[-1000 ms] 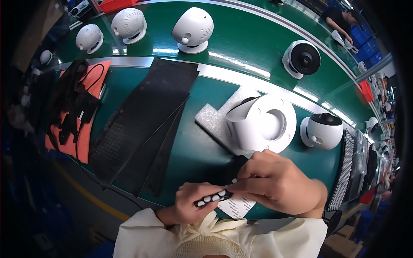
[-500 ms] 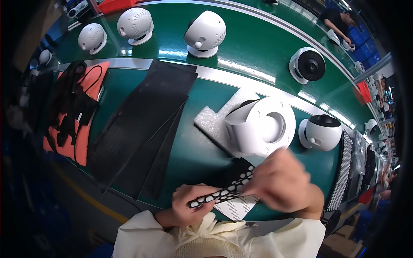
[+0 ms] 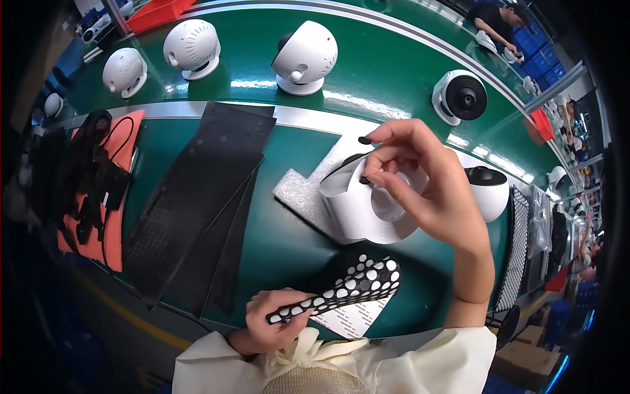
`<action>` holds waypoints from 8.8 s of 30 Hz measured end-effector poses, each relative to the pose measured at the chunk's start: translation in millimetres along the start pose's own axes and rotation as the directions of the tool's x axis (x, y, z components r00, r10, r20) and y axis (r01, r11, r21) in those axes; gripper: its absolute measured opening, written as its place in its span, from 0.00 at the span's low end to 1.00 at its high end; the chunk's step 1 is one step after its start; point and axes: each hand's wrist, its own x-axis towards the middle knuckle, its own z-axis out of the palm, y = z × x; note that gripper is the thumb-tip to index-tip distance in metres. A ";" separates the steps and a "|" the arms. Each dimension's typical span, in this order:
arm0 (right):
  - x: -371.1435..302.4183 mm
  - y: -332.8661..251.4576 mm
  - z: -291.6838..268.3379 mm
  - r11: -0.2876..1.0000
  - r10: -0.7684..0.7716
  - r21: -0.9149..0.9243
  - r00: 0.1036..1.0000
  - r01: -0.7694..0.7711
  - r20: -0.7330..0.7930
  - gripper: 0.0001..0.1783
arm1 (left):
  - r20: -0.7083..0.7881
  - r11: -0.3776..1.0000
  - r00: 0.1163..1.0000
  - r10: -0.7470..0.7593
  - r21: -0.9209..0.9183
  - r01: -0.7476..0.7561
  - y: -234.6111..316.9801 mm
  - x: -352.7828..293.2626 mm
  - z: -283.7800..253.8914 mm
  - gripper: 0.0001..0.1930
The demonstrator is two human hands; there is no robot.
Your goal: Peeling and sticking small round covers or labels onto the base of security camera housings on an assembly line.
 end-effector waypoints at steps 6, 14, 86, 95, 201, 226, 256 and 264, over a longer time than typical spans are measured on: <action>-2.4 -4.7 4.9 0.890 -0.202 -0.426 0.978 0.162 -0.050 0.19 | -0.014 1.000 1.000 0.006 0.002 -0.006 -1.6 -1.0 0.5 0.10; -17.6 -13.0 -7.4 0.751 -0.282 -0.620 0.959 0.227 0.010 0.15 | -0.019 0.998 1.000 0.014 0.056 -0.013 -1.2 -1.8 -1.2 0.11; -58.8 -15.0 31.8 0.637 -0.453 -0.596 0.863 0.490 0.225 0.16 | -0.130 0.999 0.991 0.032 -0.005 -0.033 -3.2 -7.8 -5.3 0.10; -81.2 16.6 38.1 0.369 -0.762 -0.684 0.626 0.630 0.166 0.14 | -0.123 0.995 0.992 -0.015 -0.101 0.003 -1.6 -4.5 -1.7 0.08; 95.6 -7.7 57.1 0.725 -0.289 -0.536 0.897 0.433 0.334 0.08 | -0.100 0.956 0.978 0.181 -0.215 -0.199 -1.5 -21.1 -21.4 0.08; 162.6 110.9 57.7 0.320 0.371 -0.911 0.919 -0.260 -0.132 0.10 | -0.151 0.960 0.975 -0.166 -0.253 0.124 1.7 -30.1 -11.6 0.13; -4.8 106.7 -4.6 -0.019 0.228 -0.979 0.953 -0.203 -0.202 0.08 | -0.241 0.979 0.957 -0.159 -0.166 0.121 -1.9 -42.8 -5.1 0.13; -63.2 132.2 7.5 0.088 0.166 -0.980 0.972 -0.179 -0.163 0.18 | -0.273 0.993 0.957 -0.100 -0.089 0.079 0.6 -40.9 0.0 0.12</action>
